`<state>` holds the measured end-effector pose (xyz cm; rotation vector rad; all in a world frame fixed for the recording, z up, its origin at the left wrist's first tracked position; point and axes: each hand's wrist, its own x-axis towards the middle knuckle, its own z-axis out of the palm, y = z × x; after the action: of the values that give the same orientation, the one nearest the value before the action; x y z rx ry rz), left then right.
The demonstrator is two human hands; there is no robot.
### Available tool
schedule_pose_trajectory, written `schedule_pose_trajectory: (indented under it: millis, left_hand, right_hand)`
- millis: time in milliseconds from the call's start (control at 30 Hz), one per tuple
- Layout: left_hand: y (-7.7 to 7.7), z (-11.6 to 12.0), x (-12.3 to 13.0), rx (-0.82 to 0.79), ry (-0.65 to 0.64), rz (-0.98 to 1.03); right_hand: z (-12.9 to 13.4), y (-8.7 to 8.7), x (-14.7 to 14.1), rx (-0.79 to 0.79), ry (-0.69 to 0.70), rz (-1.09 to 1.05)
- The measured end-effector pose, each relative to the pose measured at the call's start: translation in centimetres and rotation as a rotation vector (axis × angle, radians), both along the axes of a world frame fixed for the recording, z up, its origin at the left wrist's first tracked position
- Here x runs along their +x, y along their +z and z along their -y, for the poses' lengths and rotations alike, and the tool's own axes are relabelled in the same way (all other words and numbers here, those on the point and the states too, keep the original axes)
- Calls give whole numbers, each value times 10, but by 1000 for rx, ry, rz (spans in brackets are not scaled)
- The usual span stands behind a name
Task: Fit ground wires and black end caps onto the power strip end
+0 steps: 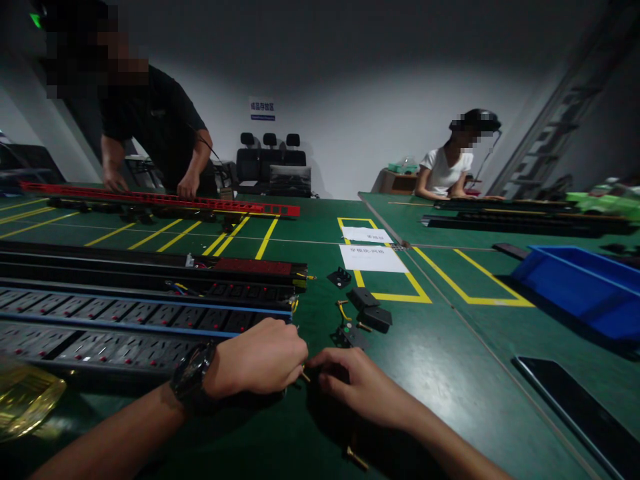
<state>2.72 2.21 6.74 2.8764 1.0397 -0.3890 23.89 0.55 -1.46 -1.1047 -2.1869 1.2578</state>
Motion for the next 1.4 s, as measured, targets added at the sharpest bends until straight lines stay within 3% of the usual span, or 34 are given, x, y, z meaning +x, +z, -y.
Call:
schedule_pose_trajectory:
  millis: [1400]
  left_hand:
    - [-2, -1, 0, 0, 1, -16]
  right_hand:
    - [0, -3, 1, -14, 10, -25]
